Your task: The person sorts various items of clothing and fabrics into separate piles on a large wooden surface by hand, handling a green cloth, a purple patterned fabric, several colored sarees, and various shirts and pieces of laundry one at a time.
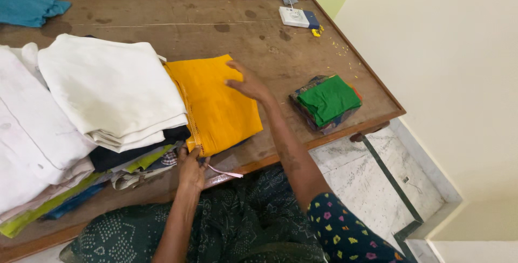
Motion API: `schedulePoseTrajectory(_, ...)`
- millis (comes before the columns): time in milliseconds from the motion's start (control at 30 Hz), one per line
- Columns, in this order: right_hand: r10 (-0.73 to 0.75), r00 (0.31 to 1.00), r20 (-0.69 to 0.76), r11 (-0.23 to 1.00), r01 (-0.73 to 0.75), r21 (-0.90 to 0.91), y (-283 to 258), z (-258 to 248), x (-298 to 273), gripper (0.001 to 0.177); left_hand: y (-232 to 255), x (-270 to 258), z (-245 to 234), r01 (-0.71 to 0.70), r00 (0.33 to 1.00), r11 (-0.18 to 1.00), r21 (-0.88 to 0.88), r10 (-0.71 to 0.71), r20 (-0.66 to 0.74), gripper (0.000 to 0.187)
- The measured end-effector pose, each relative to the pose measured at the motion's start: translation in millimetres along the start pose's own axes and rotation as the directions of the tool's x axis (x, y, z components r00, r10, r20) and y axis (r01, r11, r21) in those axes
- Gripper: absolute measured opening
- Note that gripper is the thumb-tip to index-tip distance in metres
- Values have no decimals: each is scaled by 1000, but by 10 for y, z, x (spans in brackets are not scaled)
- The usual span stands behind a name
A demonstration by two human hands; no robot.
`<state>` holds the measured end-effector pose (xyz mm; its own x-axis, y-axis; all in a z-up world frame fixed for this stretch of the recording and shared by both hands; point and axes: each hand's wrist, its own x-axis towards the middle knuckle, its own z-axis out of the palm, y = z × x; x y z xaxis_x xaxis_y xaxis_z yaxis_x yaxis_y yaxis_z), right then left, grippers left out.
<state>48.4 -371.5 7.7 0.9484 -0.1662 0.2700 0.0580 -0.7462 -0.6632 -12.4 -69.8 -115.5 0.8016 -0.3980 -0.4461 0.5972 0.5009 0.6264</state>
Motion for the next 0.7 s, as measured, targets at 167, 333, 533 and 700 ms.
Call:
schedulePoseTrajectory(167, -174, 907, 383, 959, 244, -142, -489, 515, 723, 95, 166, -232, 199, -66, 996, 996, 58, 63, 67, 30)
schedulePoseTrajectory(333, -258, 871, 417, 959, 285, -1, -898, 204, -213, 96, 225, -237, 386, -52, 933, 985, -164, 107, 343, 35)
schedulePoseTrajectory(533, -122, 979, 165, 848, 189, -495, -1165, 462, -1349, 103, 474, -393, 556, -35, 875, 967, -251, 151, 459, 44)
schedulePoseTrajectory(700, -119, 962, -244, 982, 151, 118, -596, 349, -652, 48, 600, -599, 530, -40, 867, 989, -143, 105, 488, 51)
